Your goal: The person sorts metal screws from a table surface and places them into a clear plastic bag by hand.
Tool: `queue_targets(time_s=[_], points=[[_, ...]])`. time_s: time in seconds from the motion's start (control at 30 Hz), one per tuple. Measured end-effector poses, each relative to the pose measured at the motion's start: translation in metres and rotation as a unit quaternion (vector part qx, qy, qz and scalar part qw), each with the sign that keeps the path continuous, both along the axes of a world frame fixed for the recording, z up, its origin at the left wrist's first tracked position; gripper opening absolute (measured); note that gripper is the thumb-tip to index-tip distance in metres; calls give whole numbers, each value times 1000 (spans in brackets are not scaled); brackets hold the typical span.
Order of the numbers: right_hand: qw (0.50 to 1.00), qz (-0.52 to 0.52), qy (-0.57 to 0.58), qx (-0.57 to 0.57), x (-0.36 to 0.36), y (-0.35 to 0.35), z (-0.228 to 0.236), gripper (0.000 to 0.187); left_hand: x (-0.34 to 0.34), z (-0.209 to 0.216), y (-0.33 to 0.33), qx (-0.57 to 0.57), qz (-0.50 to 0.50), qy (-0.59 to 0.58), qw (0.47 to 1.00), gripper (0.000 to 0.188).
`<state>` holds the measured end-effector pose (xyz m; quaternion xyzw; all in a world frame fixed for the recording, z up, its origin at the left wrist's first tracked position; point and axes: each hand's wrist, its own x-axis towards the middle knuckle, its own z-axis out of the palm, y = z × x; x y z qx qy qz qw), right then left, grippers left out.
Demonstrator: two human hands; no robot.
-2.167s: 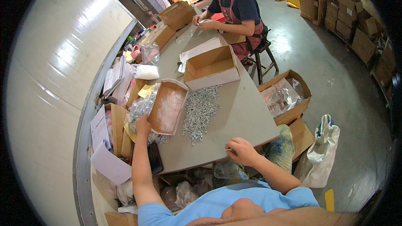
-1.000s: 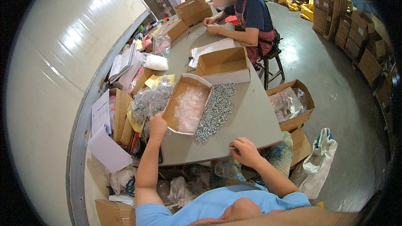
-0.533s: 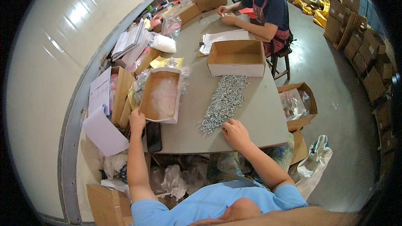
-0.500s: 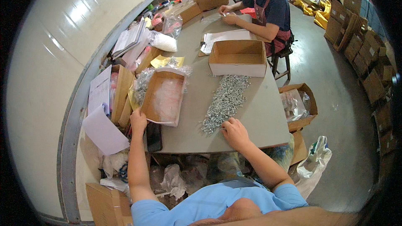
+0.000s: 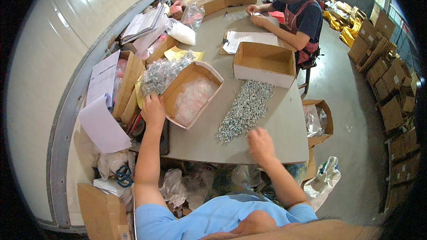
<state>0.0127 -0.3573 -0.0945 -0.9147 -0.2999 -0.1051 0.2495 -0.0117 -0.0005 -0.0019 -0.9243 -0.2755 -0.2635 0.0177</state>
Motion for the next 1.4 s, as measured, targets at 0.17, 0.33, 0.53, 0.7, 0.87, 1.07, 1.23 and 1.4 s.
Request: queue_targets(time_s=[0.17, 0.33, 0.53, 0.7, 0.87, 1.07, 1.23, 1.4], points=[[952, -294, -28, 80, 74, -110, 17, 7, 4, -19, -87, -84, -331, -34, 939, 35], [967, -231, -12, 105, 130, -111, 38, 20, 109, -108, -144, -328, -361, -37, 872, 50], [979, -112, -155, 73, 207, -67, 36, 53, 231, -134, -138, -405, -293, -108, 860, 65], [980, -106, -22, 164, 243, -67, 21, 32, 249, -149, -111, -376, -301, -79, 873, 57], [966, -109, -51, 231, 238, -75, 47, 28, 235, -154, -112, -261, -386, -15, 885, 48], [968, -106, -71, 217, 293, -61, 10, 29, 198, -138, -137, -350, -512, 24, 784, 49], [934, -187, -254, 166, 250, -20, 20, 38, 151, -118, -123, -413, -527, 23, 743, 57], [990, 48, 107, 83, 219, -2, 11, 36, 73, -95, -117, -284, -516, 97, 802, 87]])
